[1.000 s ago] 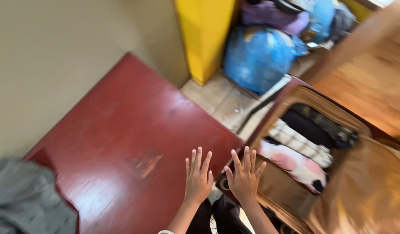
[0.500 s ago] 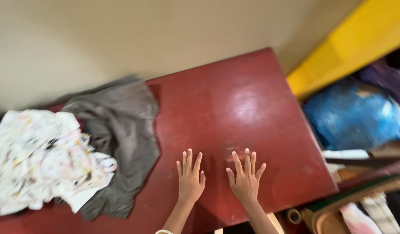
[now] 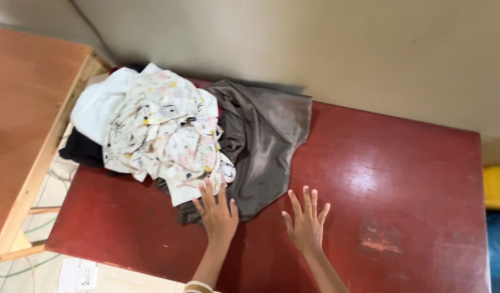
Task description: The person folds a pink and black patterned cloth on a red table and places it into an open suitcase. Then the person unfolds and smooths a white patterned cloth on the table.
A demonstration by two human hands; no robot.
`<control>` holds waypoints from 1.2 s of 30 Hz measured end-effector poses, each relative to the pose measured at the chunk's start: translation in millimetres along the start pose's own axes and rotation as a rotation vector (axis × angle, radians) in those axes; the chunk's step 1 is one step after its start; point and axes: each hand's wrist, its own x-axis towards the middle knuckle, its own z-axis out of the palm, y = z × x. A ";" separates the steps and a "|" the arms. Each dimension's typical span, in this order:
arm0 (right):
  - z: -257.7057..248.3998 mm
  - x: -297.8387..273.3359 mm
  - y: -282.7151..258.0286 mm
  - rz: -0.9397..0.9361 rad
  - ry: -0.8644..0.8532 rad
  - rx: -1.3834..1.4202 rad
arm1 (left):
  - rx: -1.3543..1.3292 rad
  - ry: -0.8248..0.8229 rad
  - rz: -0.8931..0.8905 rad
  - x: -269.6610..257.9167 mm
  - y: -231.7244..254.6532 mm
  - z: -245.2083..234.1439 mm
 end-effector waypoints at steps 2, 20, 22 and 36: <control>0.9 5.0 -8.8 -0.023 -0.197 -0.021 | 0.055 -0.037 -0.069 5.1 -24.8 -2.6; -38.1 14.7 -15.4 0.002 -0.551 -0.094 | 0.143 -0.050 0.018 55.6 -43.6 -28.6; -34.0 14.0 -9.7 0.012 -0.551 -0.079 | 0.011 0.063 0.119 59.4 -28.9 -30.1; 6.5 7.1 0.5 0.821 -0.493 1.513 | -0.648 -0.376 0.567 -55.6 92.7 -21.9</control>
